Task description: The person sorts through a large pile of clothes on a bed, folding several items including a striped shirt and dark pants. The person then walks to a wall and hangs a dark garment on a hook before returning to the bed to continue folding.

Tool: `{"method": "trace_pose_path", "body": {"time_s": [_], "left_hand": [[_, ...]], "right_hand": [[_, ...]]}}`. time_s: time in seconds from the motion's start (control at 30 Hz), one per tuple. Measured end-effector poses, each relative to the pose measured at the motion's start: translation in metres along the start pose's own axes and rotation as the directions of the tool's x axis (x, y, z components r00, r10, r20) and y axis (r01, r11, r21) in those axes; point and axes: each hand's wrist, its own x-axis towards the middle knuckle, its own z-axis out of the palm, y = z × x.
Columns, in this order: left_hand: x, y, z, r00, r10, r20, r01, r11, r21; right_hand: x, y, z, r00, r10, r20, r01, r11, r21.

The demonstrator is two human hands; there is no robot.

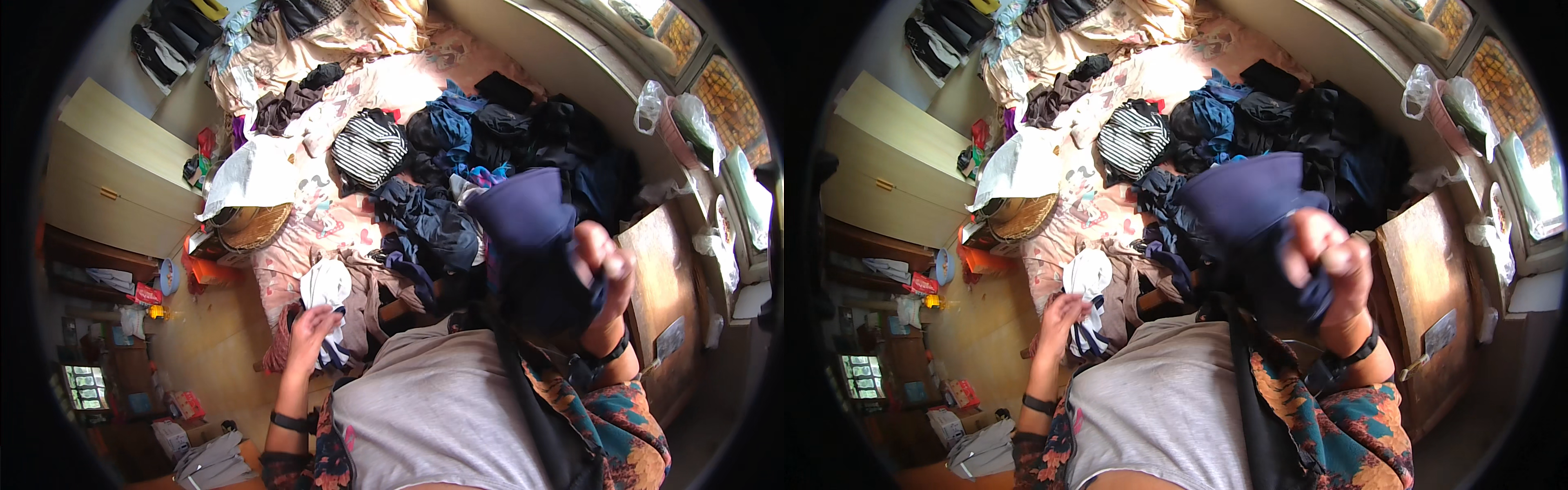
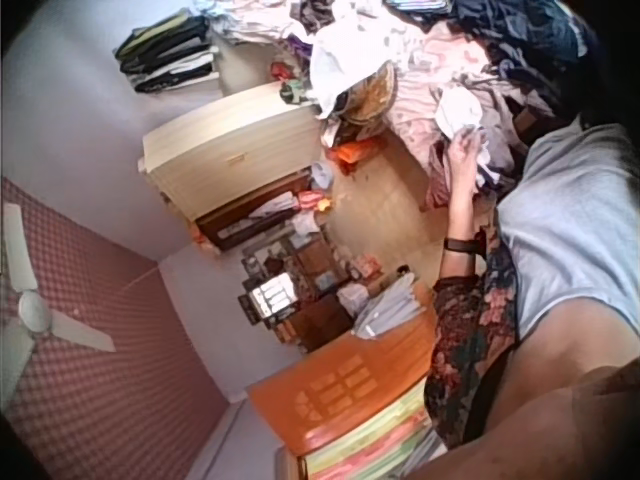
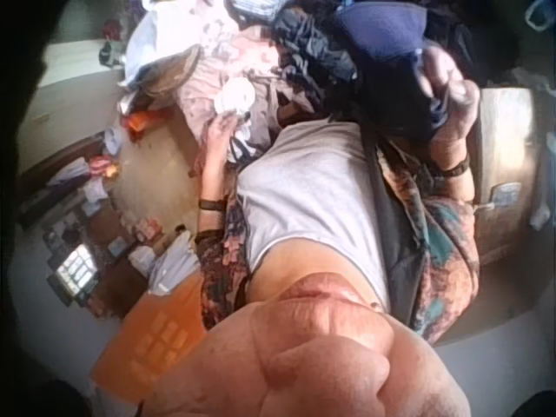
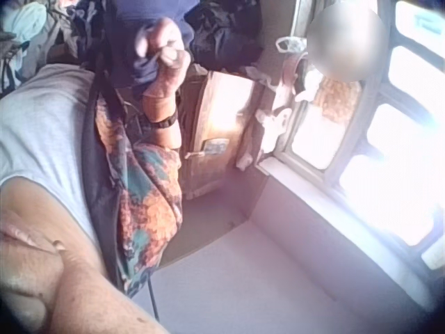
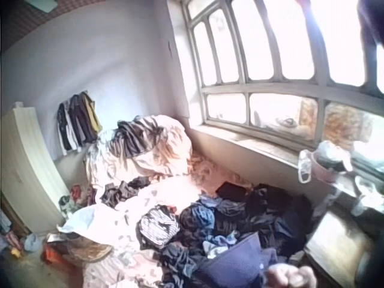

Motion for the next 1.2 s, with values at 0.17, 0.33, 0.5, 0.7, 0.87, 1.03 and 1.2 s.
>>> {"method": "trace_pose_path", "body": {"time_s": [0.17, 0.33, 0.5, 0.7, 0.87, 1.03, 1.2], "left_hand": [[0.037, 0.072, 0.080, 0.917, 0.319, 0.242, -0.378, 0.888, 0.263], [0.049, 0.114, 0.146, 0.484, 0.519, 0.705, -0.851, 0.466, 0.241], [0.037, 0.106, 0.120, 0.773, 0.067, 0.631, 0.000, 0.994, -0.105], [0.028, 0.074, 0.065, 0.982, 0.143, 0.121, -0.061, 0.856, -0.513], [0.000, 0.073, 0.038, 0.992, -0.020, -0.128, -0.074, 0.721, -0.689], [-0.056, 0.074, 0.013, 0.946, 0.039, -0.321, -0.254, 0.705, -0.662], [-0.126, 0.073, -0.006, 0.840, 0.039, -0.541, -0.451, 0.603, -0.658]], "right_hand": [[-0.003, 0.033, 0.031, 0.662, 0.534, 0.527, -0.612, 0.791, -0.033], [0.009, 0.044, 0.030, 0.630, 0.485, 0.607, -0.637, 0.769, 0.047], [0.031, 0.033, -0.029, 0.948, 0.245, 0.203, -0.237, 0.970, -0.062], [0.074, 0.090, -0.132, 0.975, 0.019, -0.223, -0.181, 0.655, -0.734], [0.057, 0.109, -0.168, 0.938, 0.268, -0.221, -0.347, 0.688, -0.638], [0.064, 0.111, -0.173, 0.868, 0.386, -0.311, -0.494, 0.615, -0.615], [0.086, 0.122, -0.183, 0.822, 0.458, -0.338, -0.565, 0.587, -0.580]]}}
